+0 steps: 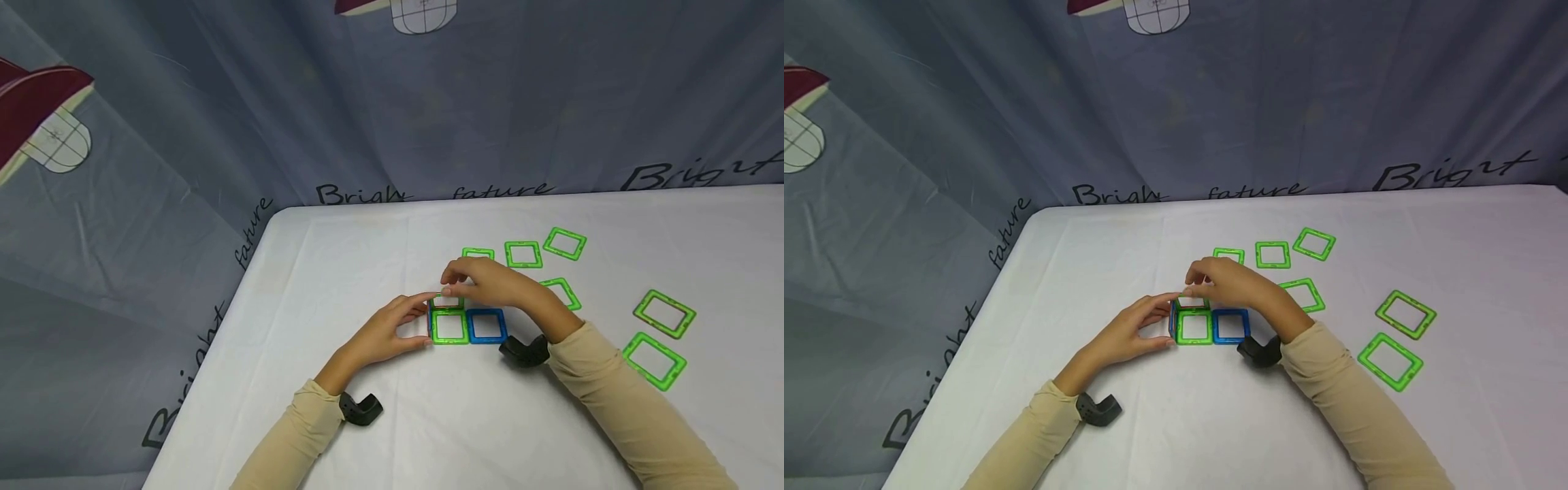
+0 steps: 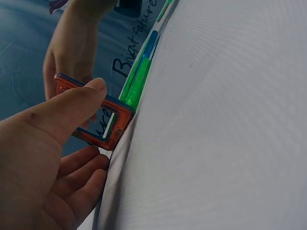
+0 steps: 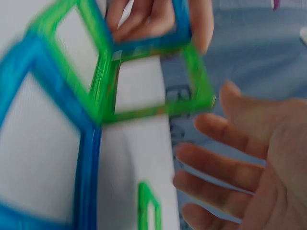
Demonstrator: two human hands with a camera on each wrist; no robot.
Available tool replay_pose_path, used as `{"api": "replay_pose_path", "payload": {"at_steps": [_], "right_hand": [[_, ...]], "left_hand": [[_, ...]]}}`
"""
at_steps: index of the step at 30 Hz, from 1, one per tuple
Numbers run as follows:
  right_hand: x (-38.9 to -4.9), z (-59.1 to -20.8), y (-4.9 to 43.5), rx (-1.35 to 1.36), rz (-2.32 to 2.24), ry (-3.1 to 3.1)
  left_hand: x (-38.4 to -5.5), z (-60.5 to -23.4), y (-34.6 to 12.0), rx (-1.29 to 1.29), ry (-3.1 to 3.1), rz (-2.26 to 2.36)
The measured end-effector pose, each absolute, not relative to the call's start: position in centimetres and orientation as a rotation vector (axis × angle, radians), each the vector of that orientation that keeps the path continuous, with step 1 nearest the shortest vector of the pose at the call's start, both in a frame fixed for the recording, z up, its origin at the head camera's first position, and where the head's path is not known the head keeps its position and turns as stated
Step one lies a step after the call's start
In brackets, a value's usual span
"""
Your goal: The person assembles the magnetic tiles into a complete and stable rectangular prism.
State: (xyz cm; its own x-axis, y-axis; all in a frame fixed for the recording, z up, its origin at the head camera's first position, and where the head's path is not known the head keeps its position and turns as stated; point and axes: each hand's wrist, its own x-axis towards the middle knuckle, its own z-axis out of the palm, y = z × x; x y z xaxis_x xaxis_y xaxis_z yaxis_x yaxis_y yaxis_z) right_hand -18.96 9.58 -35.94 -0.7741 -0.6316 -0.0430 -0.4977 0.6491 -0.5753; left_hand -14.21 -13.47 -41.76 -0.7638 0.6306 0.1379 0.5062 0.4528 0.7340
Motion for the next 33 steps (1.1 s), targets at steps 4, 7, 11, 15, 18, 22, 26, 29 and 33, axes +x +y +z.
{"api": "replay_pose_path", "payload": {"at_steps": [4,7,11,15,18,22,26,29,33], "right_hand": [[-20.1,-36.6,10.8,-0.804,-0.832,2.727],[-20.9,-37.0,11.6,-0.673,-0.773,2.807],[-21.7,-37.4,12.1,-0.519,-0.676,2.860],[-22.1,-37.9,12.2,-0.476,-0.613,2.853],[-22.3,-38.3,12.3,-0.464,-0.573,2.834],[-22.2,-38.6,12.3,-0.451,-0.518,2.854],[-22.0,-38.4,12.4,-0.441,-0.476,2.878],[-21.8,-38.0,12.4,-0.452,-0.459,2.871],[-21.3,-37.2,12.7,-0.528,-0.489,2.854]], "left_hand": [[-14.1,-41.6,-13.6,0.994,2.550,1.191],[-14.0,-41.5,-13.7,0.984,2.545,1.199],[-14.1,-41.4,-13.7,0.985,2.536,1.211],[-14.2,-41.3,-13.7,0.969,2.535,1.187],[-14.2,-41.3,-13.7,0.960,2.532,1.172],[-14.2,-41.4,-13.7,0.966,2.534,1.167],[-14.2,-41.6,-13.6,0.966,2.544,1.161],[-14.2,-41.7,-13.5,0.973,2.562,1.143],[-14.3,-41.7,-13.4,0.979,2.573,1.138]]}}
